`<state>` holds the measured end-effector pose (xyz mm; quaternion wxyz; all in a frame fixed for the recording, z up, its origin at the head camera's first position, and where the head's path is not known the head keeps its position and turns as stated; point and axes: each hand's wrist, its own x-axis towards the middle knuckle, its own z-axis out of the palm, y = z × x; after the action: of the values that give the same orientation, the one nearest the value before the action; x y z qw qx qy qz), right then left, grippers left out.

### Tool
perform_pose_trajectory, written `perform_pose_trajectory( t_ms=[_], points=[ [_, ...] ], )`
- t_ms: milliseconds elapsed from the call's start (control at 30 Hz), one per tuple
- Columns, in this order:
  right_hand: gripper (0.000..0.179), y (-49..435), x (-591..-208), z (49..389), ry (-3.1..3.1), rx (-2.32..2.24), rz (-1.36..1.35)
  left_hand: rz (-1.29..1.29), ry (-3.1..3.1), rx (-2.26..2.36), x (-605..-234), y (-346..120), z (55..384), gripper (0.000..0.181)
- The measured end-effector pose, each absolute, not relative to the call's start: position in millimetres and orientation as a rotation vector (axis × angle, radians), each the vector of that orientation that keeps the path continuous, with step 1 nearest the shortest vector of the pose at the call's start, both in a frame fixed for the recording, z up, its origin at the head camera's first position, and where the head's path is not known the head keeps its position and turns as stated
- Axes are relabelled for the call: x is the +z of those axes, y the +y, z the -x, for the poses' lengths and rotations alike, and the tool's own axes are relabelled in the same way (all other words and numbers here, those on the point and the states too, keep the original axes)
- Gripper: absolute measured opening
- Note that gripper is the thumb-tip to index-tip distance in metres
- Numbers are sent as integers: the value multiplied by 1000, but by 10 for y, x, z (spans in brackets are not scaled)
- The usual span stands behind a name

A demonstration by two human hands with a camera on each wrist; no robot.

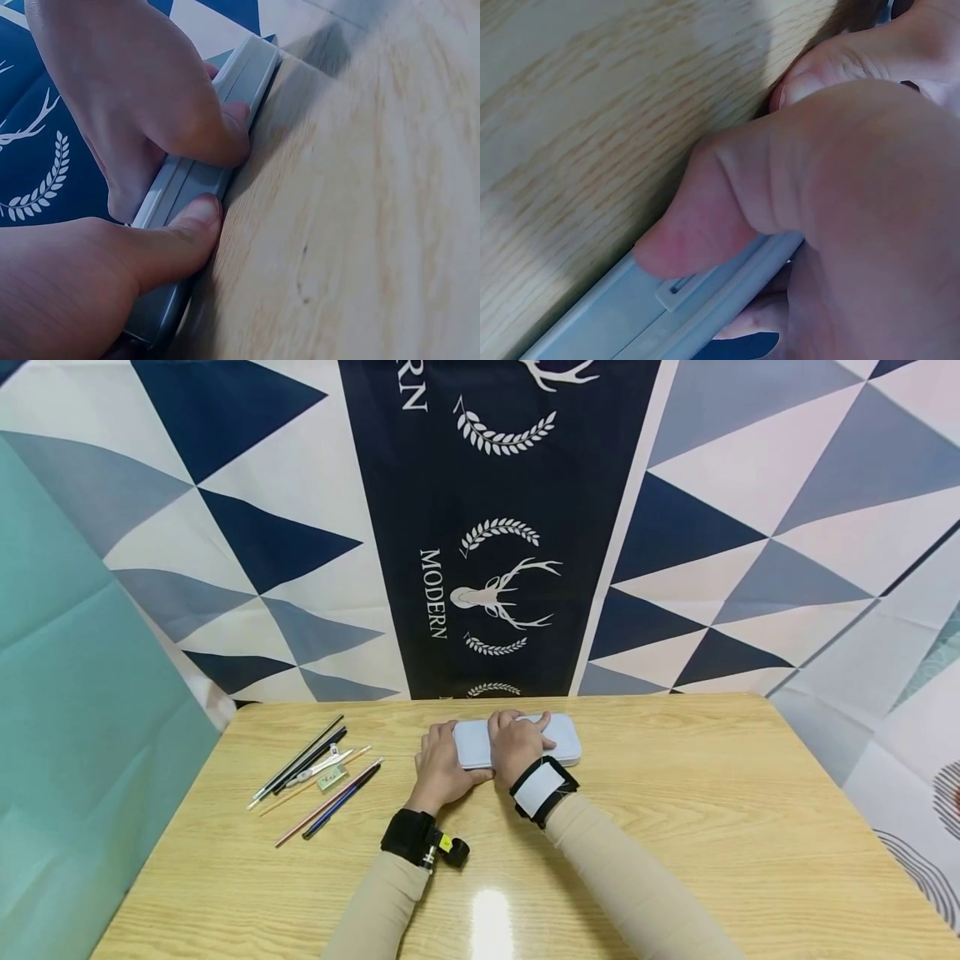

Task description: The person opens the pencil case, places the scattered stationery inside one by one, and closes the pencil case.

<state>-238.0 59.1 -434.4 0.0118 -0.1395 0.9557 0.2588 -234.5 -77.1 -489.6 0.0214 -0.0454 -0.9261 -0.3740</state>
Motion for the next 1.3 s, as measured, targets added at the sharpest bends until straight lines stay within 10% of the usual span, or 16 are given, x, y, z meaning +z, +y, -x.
perform_pose_trajectory(
  t_ms=[1300],
  points=[
    [92,588,-4238,2446,2923,575,365,119,-2895,-1186,-4871,-769,2342,107]
  ],
)
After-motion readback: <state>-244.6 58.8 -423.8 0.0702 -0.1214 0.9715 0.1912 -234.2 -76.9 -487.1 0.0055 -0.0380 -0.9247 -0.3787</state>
